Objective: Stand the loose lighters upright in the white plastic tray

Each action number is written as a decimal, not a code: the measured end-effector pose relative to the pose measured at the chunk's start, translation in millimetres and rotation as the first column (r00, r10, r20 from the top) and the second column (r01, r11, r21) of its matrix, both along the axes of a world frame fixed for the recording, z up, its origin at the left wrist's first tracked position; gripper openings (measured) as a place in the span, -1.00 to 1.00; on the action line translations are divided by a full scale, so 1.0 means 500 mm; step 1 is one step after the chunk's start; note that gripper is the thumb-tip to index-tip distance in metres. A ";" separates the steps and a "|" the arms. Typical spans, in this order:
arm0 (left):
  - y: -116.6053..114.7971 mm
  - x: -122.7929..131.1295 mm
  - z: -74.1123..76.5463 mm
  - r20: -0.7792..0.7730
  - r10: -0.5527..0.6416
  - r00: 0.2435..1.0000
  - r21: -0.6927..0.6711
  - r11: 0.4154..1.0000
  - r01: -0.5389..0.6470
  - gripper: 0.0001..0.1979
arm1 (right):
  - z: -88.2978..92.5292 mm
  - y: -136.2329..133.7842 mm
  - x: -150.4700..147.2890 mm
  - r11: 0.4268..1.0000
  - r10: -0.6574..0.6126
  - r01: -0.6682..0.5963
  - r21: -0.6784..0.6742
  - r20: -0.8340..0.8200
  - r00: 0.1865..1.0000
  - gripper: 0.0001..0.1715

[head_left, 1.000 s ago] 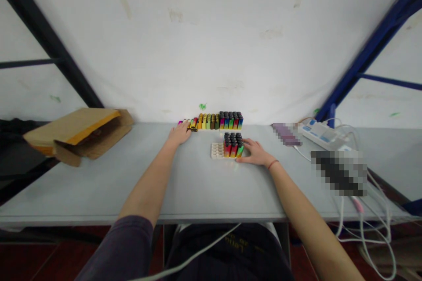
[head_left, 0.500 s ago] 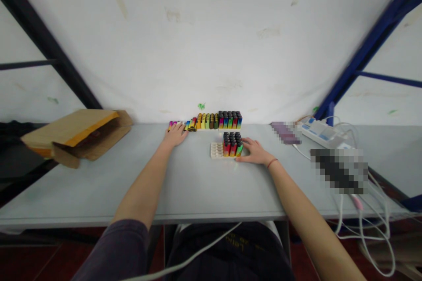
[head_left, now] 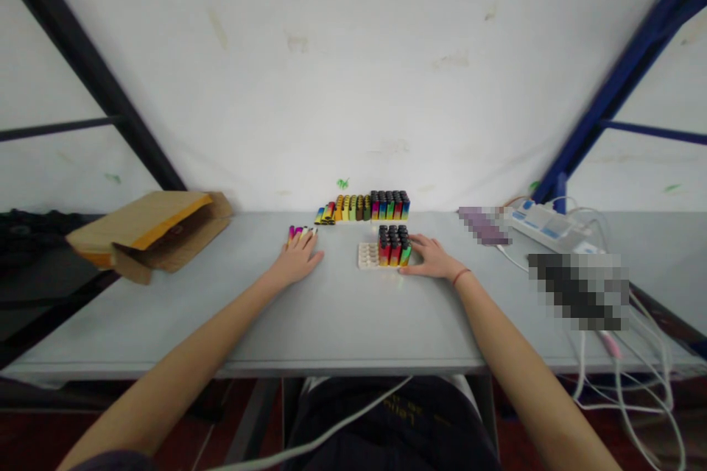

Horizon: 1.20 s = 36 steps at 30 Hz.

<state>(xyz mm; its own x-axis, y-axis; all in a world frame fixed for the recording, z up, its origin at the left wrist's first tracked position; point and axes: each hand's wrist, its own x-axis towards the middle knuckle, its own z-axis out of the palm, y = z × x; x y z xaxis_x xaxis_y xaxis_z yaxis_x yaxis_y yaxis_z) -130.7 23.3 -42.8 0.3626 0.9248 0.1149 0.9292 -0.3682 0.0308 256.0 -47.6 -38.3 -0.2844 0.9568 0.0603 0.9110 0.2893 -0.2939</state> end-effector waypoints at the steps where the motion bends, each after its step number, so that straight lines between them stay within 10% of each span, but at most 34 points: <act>1: -0.014 0.011 0.000 0.004 -0.022 1.000 -0.010 1.000 0.022 -0.36 | 0.000 0.000 0.000 1.000 0.001 -0.001 0.003 -0.003 1.000 0.17; 36: -0.016 0.180 0.064 0.031 -0.078 0.997 0.143 0.987 0.072 -0.67 | 0.000 0.002 -0.001 1.000 0.005 -0.005 0.004 0.010 1.000 0.12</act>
<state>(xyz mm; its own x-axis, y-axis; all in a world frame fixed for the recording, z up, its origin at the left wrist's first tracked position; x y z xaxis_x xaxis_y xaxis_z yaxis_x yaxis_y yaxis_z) -40.7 15.3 -10.9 0.4235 0.8685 0.2575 0.8981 -0.4398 0.0067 255.7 -46.5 -38.3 -0.2894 0.9552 0.0616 0.9124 0.2947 -0.2839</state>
